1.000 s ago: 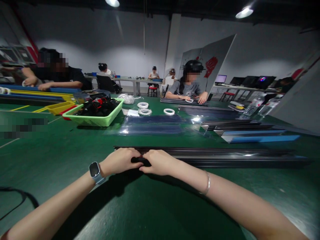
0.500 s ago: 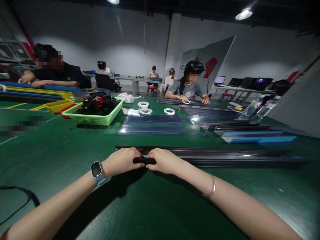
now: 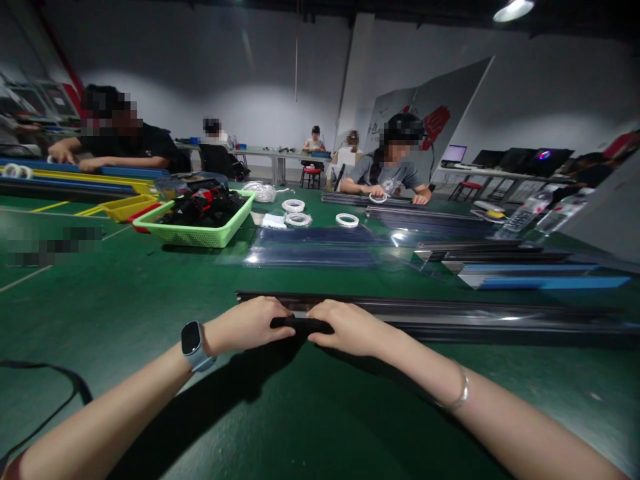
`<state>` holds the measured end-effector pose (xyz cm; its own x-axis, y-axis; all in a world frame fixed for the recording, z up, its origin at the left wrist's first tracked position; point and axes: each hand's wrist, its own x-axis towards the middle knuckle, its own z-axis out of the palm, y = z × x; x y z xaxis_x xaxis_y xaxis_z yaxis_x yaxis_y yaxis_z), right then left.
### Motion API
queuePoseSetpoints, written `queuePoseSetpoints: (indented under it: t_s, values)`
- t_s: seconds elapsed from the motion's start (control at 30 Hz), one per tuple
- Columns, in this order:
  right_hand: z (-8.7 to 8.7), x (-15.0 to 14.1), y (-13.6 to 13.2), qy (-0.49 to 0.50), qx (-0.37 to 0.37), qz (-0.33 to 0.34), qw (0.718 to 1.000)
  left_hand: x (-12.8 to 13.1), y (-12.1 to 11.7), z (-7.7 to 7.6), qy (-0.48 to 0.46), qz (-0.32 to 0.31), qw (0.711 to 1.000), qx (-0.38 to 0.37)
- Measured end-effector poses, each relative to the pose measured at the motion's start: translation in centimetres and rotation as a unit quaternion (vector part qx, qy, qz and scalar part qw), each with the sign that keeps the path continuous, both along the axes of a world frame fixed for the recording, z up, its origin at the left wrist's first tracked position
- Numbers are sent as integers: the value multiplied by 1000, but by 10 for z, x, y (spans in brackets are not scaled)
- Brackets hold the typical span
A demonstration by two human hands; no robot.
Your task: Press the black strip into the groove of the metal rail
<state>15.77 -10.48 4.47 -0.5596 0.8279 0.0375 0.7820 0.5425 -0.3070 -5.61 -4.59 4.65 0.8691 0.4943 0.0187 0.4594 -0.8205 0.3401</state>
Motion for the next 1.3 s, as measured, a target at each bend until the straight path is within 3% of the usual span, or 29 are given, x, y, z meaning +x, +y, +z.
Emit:
queuePoseSetpoints:
  t_s: [0.17, 0.33, 0.63, 0.8, 1.03, 1.3]
  values:
    - [-6, -1, -4, 3, 19, 6, 1000, -1, -8, 5, 11, -26, 999, -28]
    - [-11, -1, -5, -6, 28, -22, 999, 5, -12, 3, 10, -8, 1000, -2]
    - [-17, -4, -6, -26, 47, -55, 997, 9, -7, -3, -1, -18, 999, -45]
    - [-23, -6, -10, -56, 89, -77, 991, 8, -7, -3, 3, -20, 999, -35]
    - [-19, -7, -7, -54, 84, -69, 993, 11, -5, -5, 13, -23, 999, -37]
    - [-26, -8, -14, -63, 125, -93, 986, 10, -5, -5, 16, -22, 999, -27]
